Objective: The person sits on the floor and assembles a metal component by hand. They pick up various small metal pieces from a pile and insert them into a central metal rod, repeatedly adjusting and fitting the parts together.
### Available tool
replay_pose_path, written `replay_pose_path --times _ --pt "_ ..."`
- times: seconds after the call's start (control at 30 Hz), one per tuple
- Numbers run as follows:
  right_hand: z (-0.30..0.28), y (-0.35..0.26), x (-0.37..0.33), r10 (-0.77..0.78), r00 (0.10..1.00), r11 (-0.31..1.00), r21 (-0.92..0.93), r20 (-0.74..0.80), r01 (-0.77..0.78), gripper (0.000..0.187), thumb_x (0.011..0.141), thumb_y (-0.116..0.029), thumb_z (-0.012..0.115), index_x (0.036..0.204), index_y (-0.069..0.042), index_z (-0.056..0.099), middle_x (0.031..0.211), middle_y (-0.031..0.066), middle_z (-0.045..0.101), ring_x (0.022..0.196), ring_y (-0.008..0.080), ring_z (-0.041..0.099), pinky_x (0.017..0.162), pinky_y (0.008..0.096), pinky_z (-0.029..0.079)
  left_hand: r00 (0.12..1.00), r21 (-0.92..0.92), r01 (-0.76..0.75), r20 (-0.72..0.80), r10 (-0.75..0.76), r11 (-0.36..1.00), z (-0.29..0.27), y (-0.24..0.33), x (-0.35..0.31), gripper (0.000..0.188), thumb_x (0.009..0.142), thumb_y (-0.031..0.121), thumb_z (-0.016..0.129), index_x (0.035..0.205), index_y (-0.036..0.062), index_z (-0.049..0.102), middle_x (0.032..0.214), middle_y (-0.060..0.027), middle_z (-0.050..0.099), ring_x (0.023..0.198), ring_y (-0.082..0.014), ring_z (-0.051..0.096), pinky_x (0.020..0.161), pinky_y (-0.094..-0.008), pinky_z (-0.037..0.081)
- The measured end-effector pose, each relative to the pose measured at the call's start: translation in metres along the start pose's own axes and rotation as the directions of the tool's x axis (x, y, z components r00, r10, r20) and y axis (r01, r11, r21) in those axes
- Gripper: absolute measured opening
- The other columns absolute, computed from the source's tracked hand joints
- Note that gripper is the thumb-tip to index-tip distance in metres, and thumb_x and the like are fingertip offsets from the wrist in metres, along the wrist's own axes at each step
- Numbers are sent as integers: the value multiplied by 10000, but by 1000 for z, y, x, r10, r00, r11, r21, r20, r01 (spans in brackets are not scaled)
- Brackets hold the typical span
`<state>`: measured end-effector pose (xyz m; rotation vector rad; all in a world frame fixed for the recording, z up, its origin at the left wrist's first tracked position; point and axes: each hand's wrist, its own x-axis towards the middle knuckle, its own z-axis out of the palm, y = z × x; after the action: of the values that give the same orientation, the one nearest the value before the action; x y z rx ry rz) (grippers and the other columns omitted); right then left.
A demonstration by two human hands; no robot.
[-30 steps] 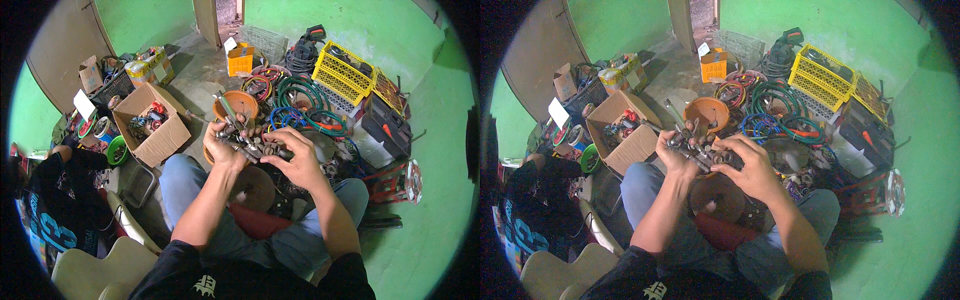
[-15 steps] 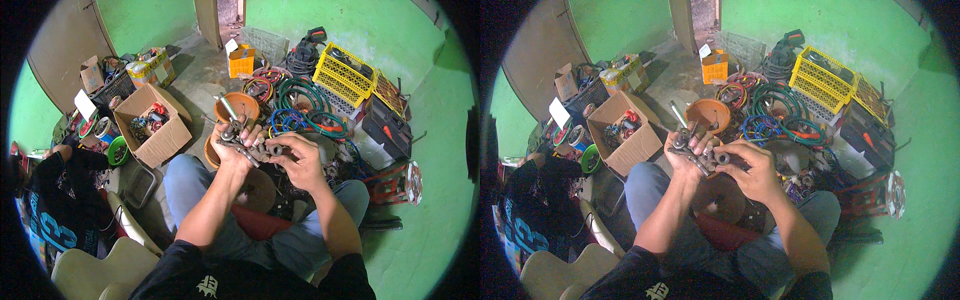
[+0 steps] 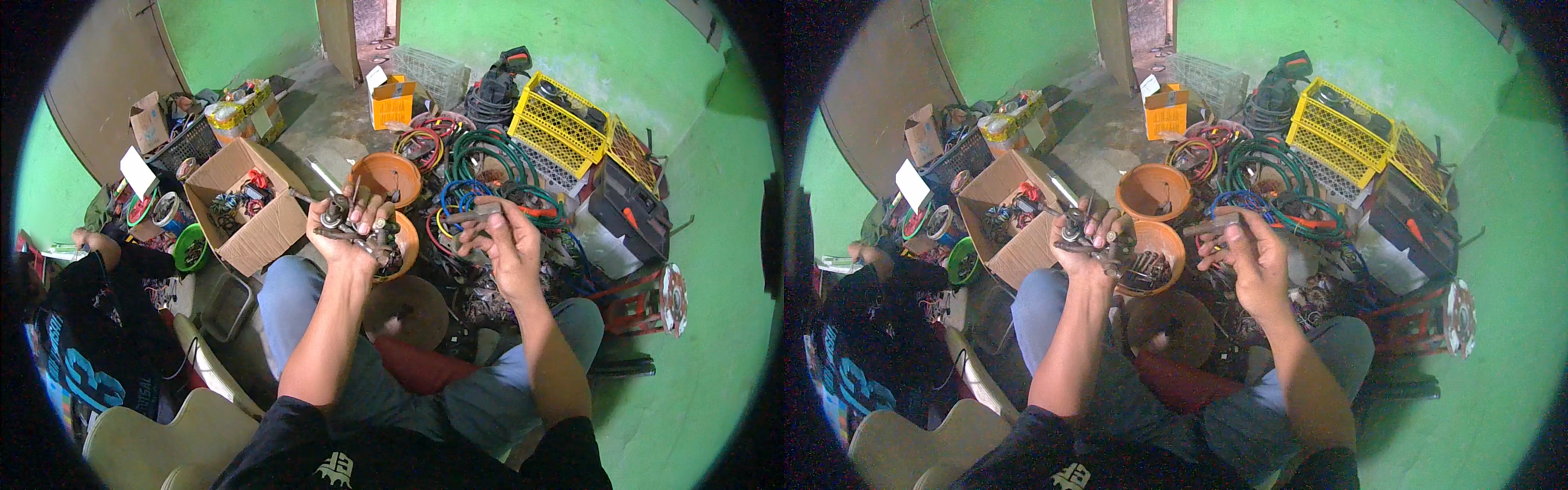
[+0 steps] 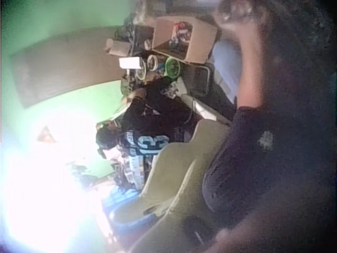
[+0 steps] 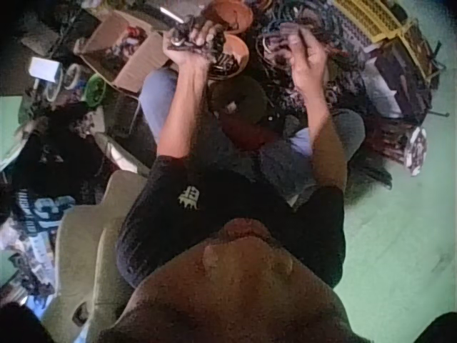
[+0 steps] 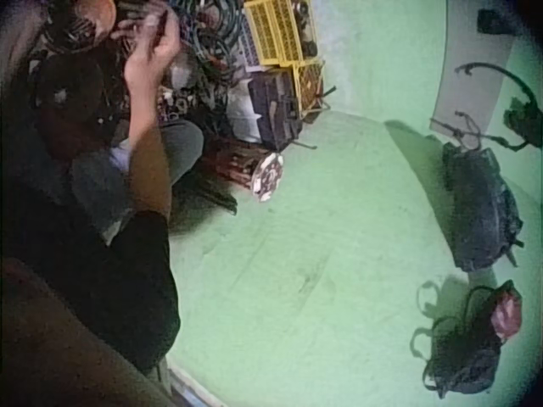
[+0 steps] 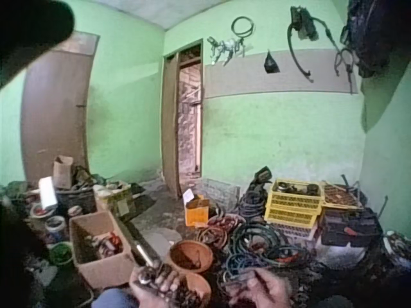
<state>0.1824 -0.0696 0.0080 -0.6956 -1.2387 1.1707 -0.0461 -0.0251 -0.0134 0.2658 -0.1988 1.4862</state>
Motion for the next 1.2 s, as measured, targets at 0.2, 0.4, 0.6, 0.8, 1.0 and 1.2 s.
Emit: replay_pose_path --times 0.2,0.4,0.6,0.8,1.0,1.2 --pt "7 19 6 35 999 996 -85 22 -33 249 1001 -49 549 1236 14 495 1079 159 647 926 213 684 753 349 610 995 27 -35 -93 37 999 -12 7 -1 283 760 281 588 922 50 566 646 -32 435 544 -177 411 603 -343 389" --pt "4 71 22 166 985 960 -235 53 -150 253 949 -64 655 1167 48 595 1076 132 663 932 177 680 749 308 604 940 133 -95 -315 133 987 -23 21 -9 341 767 322 554 954 42 605 657 -34 438 560 -199 421 586 -356 389" --pt "5 157 36 219 973 934 -274 -69 -230 226 903 -33 701 1101 69 661 984 129 703 809 156 685 698 278 573 893 235 -115 -401 204 965 -41 36 -15 386 785 367 507 965 44 619 677 -47 455 596 -213 433 604 -380 395" --pt "-5 232 32 156 971 787 -571 -183 -234 244 821 -81 787 993 27 653 921 125 721 840 194 691 733 332 535 828 267 -99 -513 228 959 -61 46 -17 413 805 392 435 942 39 603 651 -70 480 581 -226 438 585 -390 393" --pt "-19 293 22 178 952 601 -739 -247 -304 240 758 -50 801 927 20 645 873 132 722 799 223 699 750 345 537 706 336 -119 -633 318 934 -81 54 -25 373 807 367 406 875 38 569 673 -90 517 552 -231 450 613 -417 449" --pt "-14 329 17 164 960 553 -785 -227 -280 257 717 -93 811 914 6 680 813 132 724 764 233 707 757 346 548 673 331 -123 -665 324 935 -87 57 -35 339 805 368 434 780 52 554 651 -103 534 558 -239 467 543 -351 395"
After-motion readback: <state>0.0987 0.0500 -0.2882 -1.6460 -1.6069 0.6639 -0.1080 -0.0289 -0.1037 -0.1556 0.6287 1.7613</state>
